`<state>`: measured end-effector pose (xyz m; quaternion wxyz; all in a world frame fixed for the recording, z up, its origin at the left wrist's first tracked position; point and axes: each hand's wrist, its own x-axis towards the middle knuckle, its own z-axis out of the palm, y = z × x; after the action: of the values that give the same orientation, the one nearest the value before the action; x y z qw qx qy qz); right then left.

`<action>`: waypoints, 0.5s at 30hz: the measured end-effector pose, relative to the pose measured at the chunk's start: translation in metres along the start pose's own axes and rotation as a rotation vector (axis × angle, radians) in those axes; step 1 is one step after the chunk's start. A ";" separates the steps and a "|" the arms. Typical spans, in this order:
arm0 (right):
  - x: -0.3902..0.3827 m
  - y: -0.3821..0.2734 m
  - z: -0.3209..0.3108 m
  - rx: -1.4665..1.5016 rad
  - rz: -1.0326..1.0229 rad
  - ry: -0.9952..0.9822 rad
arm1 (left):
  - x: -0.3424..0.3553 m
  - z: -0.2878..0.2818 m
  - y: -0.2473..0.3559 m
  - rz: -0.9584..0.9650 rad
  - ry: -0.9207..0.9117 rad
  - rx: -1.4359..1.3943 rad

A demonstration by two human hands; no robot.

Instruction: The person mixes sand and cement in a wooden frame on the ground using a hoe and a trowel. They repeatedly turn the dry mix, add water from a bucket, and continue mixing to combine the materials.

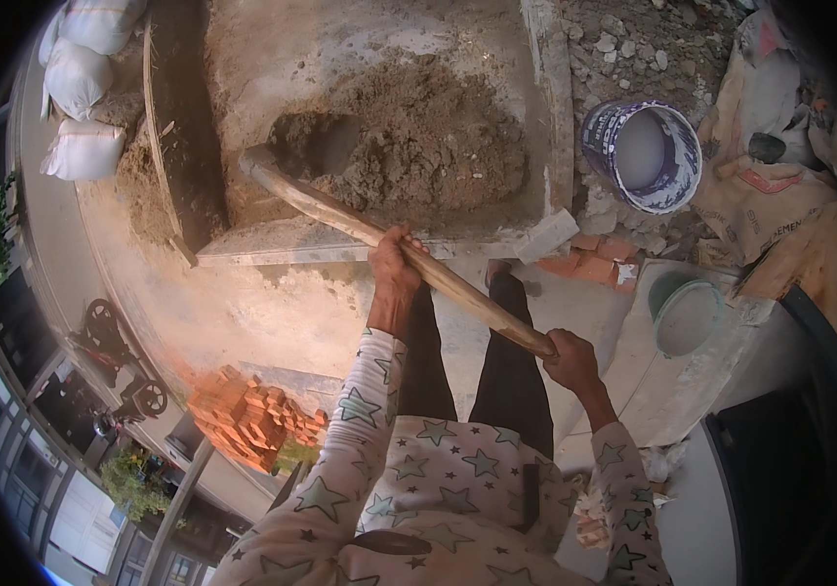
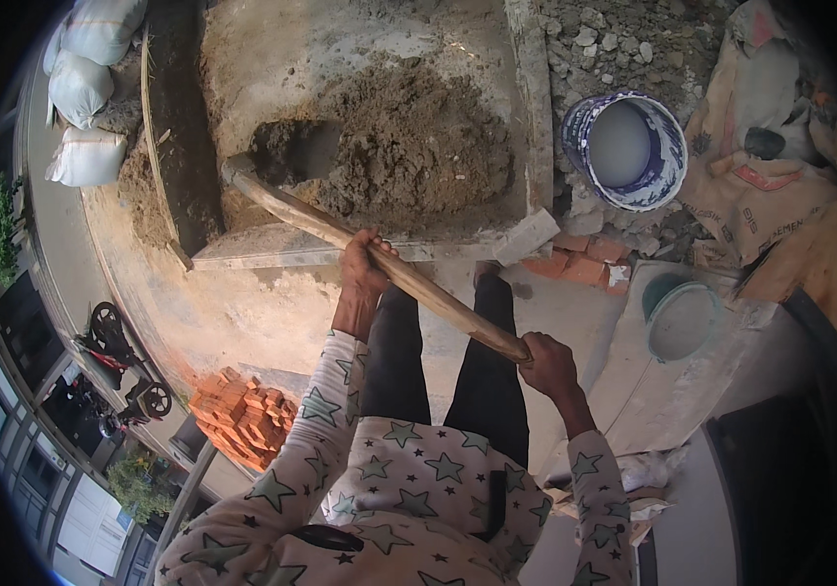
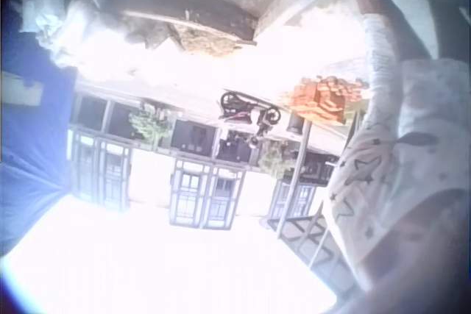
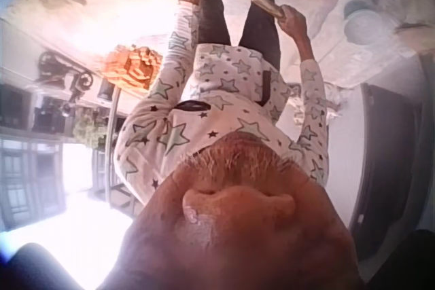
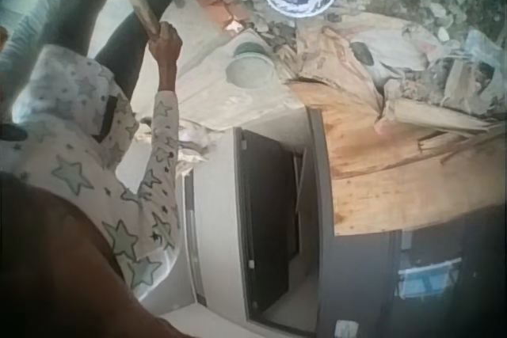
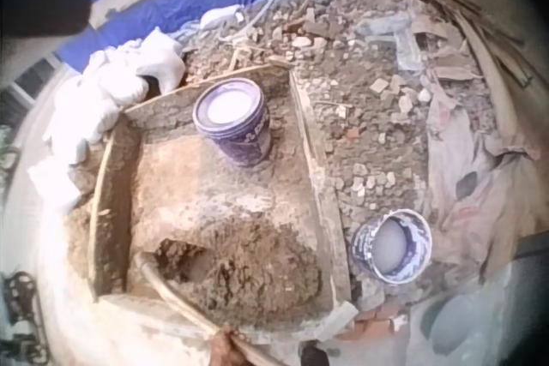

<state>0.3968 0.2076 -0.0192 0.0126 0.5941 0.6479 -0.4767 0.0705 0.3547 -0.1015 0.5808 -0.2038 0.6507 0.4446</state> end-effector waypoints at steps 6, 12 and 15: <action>-0.005 -0.056 -0.056 0.387 -0.100 0.091 | 0.011 -0.006 0.027 0.099 0.034 0.019; 0.061 -0.023 -0.147 -0.406 -0.076 0.602 | 0.049 -0.041 0.067 -0.063 -0.113 0.039; 0.108 0.018 -0.171 -0.805 -0.092 0.579 | 0.059 -0.057 0.096 -0.233 -0.155 0.022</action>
<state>0.4733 0.3947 0.0007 0.0396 0.6210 0.7828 -0.0042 -0.0512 0.3733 -0.1278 0.6793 -0.2366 0.5808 0.3811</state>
